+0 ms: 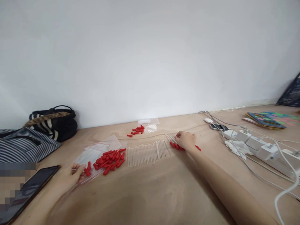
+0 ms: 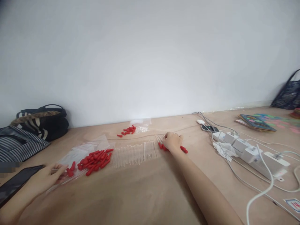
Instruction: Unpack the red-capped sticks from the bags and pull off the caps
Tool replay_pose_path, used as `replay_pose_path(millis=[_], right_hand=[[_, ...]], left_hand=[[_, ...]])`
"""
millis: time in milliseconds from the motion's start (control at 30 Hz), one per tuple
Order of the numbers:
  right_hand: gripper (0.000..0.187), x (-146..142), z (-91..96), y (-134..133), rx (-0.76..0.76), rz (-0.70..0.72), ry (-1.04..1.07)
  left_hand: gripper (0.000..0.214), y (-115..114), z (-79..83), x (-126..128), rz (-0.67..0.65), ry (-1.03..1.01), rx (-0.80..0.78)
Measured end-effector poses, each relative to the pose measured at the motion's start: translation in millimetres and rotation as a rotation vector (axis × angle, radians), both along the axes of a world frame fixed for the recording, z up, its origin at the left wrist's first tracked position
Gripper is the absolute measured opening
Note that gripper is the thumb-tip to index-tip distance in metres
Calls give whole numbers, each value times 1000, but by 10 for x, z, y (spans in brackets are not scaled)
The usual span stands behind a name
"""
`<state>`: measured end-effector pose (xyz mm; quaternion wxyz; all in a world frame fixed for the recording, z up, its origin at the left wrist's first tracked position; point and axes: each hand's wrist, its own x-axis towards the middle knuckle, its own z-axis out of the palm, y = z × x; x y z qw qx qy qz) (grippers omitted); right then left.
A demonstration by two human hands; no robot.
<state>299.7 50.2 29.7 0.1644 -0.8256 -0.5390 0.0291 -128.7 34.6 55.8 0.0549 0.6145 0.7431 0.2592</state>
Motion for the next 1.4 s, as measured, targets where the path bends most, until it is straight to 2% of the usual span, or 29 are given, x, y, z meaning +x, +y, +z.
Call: replay_pose_path(millis=[100, 167, 233, 300, 367, 433, 500, 533, 600, 667, 700, 800, 900, 1067, 1133, 1233, 1300, 1400], right_hand=[[22, 11, -13, -2, -40, 38, -3], [21, -32, -33, -3, -53, 71, -14], [20, -94, -57, 3, -53, 98, -39], [21, -158, -85, 13, -49, 114, -71], [23, -212, -115, 21, -47, 126, -100], [24, -250, -141, 24, -45, 136, -125], [23, -273, -158, 19, -39, 145, -143], [23, -278, -162, 16, -33, 146, -148], [25, -282, -160, 9, -15, 144, -150], [28, -281, -152, 3, 7, 133, -145], [30, -281, -150, 0, 23, 127, -138], [30, -290, -166, -22, 138, 106, -89], [26, -303, -215, -82, 300, 110, -33], [26, -285, -279, -264, 448, 151, 11], [25, -266, -290, -336, 481, 165, 29], [24, -246, -309, -407, 513, 191, 40], [24, -246, -323, -426, 524, 206, 40], [24, -276, -326, -438, 536, 230, 48]], left_hand=[[23, -39, 122, 50, 56, 85, -208], [26, -69, 186, 103, 101, 158, -194], [25, -104, 187, 192, 105, 204, -124], [22, -149, 114, 345, 55, 237, 19], [22, -203, -5, 552, -54, 252, 181], [26, -254, -107, 751, -164, 239, 258], [30, -280, -129, 848, -275, 309, 329], [30, -279, -104, 836, -290, 361, 349], [27, -251, -3, 695, -169, 464, 289], [20, -207, 103, 469, 51, 470, 92], [19, -185, 137, 361, 99, 435, -37], [22, -138, 123, 166, 46, 314, -235], [19, -103, 20, 127, 14, 305, -198], [3, -59, -43, 103, 19, 254, -123], [5, -56, -56, 133, -54, 169, -42], [12, -55, -119, 217, -342, 59, 17], [17, -48, -165, 251, -491, 64, 37], [24, -41, -171, 244, -565, 91, 108]])
